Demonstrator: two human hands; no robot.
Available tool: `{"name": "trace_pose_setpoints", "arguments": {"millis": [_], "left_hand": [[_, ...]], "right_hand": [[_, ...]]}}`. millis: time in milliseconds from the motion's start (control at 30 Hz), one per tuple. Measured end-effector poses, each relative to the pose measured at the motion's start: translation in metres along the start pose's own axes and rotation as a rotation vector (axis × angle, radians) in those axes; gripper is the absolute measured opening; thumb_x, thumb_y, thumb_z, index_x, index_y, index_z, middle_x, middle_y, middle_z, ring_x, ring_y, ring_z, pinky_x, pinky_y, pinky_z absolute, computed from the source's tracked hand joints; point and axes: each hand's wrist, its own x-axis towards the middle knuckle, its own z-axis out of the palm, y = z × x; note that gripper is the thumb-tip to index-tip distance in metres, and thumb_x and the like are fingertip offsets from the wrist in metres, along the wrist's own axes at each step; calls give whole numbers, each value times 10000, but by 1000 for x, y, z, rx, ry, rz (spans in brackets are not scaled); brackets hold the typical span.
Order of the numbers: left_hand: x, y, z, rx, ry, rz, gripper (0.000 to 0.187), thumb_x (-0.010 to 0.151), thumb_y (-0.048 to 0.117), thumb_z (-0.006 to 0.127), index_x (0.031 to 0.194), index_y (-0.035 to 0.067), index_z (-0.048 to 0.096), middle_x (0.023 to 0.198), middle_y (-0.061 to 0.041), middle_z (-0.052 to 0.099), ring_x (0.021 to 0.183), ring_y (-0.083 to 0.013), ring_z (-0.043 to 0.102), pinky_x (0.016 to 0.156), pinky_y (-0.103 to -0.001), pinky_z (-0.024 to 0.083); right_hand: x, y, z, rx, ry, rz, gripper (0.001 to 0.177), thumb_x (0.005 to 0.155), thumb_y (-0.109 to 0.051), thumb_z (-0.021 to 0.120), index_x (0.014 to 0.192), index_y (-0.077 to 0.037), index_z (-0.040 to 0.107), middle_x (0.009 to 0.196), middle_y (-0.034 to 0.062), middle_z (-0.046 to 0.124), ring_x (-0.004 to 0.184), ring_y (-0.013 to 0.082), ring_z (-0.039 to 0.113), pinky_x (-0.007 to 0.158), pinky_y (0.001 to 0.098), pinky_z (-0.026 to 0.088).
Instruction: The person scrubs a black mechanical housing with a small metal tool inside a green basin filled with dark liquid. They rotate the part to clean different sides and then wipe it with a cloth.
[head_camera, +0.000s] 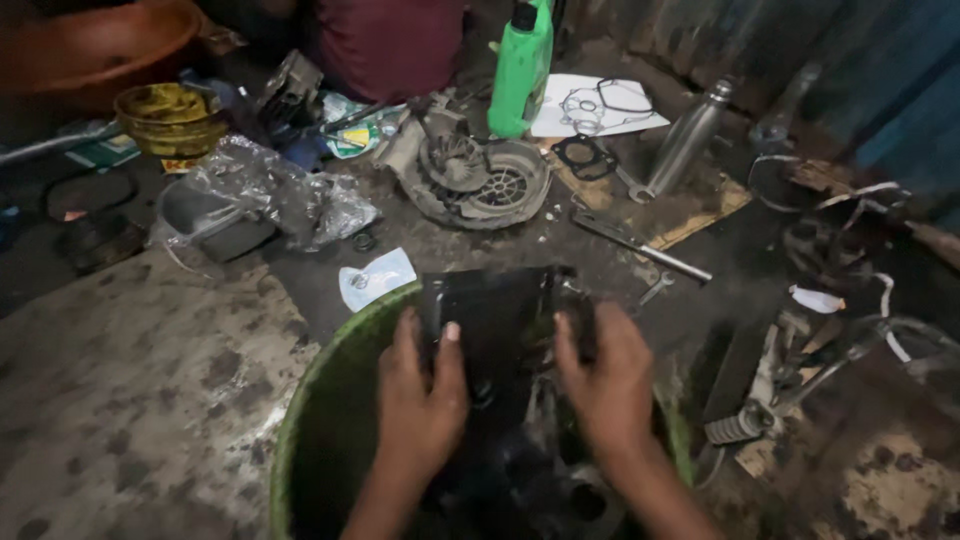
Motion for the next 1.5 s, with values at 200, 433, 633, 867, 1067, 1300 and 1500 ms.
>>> {"name": "trace_pose_setpoints", "arguments": {"millis": [200,433,633,867,1067,1300,1500], "left_hand": [[5,-1,0,41,-69,29,587,963,338,624,1396,-45,523,1124,-339,645,1029,-475,612,899,-514,489],[-8,-16,18,232,25,352,595,1010,330,615,1387,-107,472,1257,-385,600,1063,-505,572,959,-516,471],[0,-18,25,2,19,-136,631,976,368,612,1428,-55,484,1258,-370,566,1148,-500,554,980,-513,446],[2,-8,13,48,-53,-128,641,963,380,610,1425,-48,484,1220,-338,604,1110,-462,595,956,-498,474],[-1,-10,12,64,77,46,606,997,368,589,1408,-68,505,1196,-336,630,1094,-481,596,956,-513,476],[3,-14,9,77,-7,0,621,979,366,614,1422,-53,494,1186,-344,619,1085,-489,590,942,-521,468],[1,-11,6,-43,53,12,527,980,334,633,1366,-17,551,1170,-306,631,1076,-433,614,930,-488,486]], "right_hand": [[9,4,-2,-66,84,-71,281,896,-139,779,1008,55,610,917,255,647,817,452,641,698,470,518],[-2,10,6,37,-83,166,258,920,-173,720,1005,52,628,872,238,665,745,390,672,662,450,524],[-3,28,14,117,-151,271,530,848,-221,783,1209,124,605,946,264,715,822,272,734,725,405,579],[9,20,14,267,-132,356,391,898,-203,746,1131,95,648,881,160,720,760,221,679,664,355,556],[4,12,15,335,-458,789,446,877,-212,748,1260,-33,603,741,136,714,589,229,660,556,373,534],[20,4,-11,177,-263,471,260,844,-194,759,996,13,713,836,141,769,700,216,718,635,386,556],[3,11,5,3,-292,157,336,834,-208,800,1017,54,695,926,253,710,805,376,673,724,419,520]]}}
